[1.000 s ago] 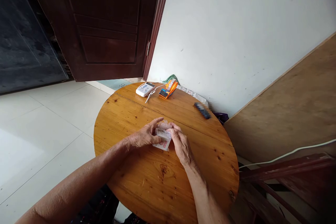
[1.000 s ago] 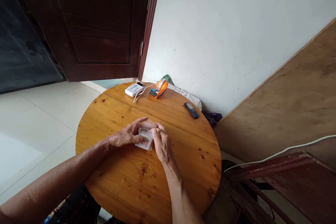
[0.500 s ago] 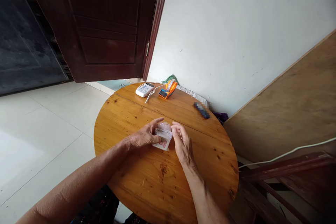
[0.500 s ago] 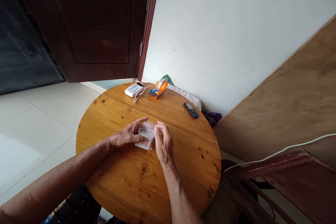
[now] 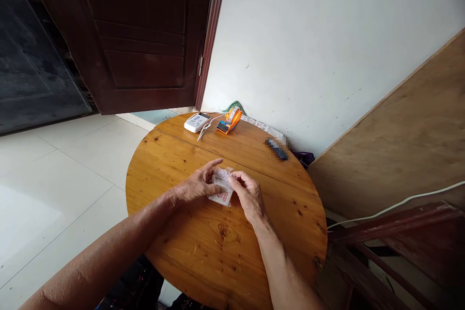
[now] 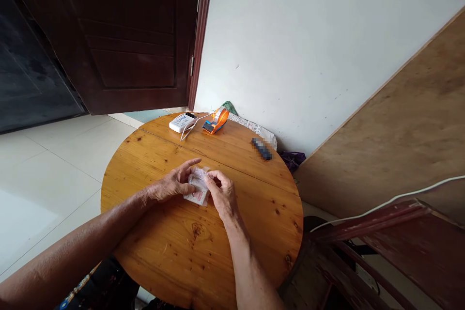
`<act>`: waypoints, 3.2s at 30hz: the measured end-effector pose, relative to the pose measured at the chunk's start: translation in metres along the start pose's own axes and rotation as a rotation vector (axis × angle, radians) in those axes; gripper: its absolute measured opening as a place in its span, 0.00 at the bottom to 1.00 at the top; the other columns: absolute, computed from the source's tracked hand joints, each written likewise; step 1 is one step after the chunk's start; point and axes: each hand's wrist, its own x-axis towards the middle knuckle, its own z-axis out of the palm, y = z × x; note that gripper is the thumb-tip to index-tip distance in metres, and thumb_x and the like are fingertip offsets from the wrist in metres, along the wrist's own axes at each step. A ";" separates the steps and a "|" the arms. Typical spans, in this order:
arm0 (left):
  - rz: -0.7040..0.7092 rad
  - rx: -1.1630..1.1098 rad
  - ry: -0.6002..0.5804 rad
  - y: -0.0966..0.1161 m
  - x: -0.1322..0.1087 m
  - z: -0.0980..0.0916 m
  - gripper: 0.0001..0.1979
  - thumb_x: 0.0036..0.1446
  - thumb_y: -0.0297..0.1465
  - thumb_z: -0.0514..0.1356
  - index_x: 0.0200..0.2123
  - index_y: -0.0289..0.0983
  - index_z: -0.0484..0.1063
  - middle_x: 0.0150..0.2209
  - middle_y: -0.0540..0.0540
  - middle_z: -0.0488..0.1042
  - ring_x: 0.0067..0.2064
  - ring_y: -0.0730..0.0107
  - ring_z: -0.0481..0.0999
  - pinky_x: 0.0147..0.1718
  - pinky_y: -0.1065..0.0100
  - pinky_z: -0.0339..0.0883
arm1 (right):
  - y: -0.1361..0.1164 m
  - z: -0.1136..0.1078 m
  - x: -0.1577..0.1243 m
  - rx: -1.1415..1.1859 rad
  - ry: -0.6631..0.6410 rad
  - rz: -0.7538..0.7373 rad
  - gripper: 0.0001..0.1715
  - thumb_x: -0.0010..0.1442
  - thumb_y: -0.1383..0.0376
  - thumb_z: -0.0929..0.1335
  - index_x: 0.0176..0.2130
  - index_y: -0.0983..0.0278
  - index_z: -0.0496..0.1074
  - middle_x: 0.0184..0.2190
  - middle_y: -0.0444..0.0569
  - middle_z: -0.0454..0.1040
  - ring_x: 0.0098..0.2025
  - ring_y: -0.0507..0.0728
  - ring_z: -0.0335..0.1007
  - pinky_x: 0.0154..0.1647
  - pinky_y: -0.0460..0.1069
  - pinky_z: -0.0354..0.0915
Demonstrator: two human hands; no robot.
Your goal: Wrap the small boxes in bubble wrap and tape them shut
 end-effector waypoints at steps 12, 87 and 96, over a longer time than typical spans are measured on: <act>0.043 0.118 0.035 -0.003 0.002 -0.004 0.50 0.43 0.30 0.71 0.67 0.39 0.52 0.44 0.45 0.70 0.40 0.68 0.72 0.38 0.66 0.64 | -0.009 0.002 -0.001 -0.177 0.010 -0.040 0.20 0.58 0.50 0.68 0.29 0.63 0.74 0.24 0.43 0.72 0.27 0.54 0.64 0.29 0.47 0.60; 0.041 0.720 0.244 -0.002 0.003 0.005 0.30 0.53 0.32 0.60 0.60 0.32 0.65 0.42 0.44 0.74 0.39 0.67 0.71 0.41 0.66 0.67 | -0.023 -0.022 -0.013 -0.671 -0.141 -0.665 0.10 0.59 0.70 0.69 0.36 0.58 0.80 0.47 0.51 0.77 0.46 0.61 0.74 0.46 0.57 0.68; 0.045 0.640 0.222 -0.005 0.005 0.003 0.29 0.55 0.30 0.60 0.61 0.34 0.64 0.41 0.45 0.74 0.39 0.68 0.71 0.41 0.67 0.67 | -0.021 -0.023 -0.013 -0.536 -0.072 -0.573 0.11 0.63 0.66 0.66 0.43 0.60 0.78 0.50 0.53 0.74 0.51 0.60 0.73 0.52 0.57 0.69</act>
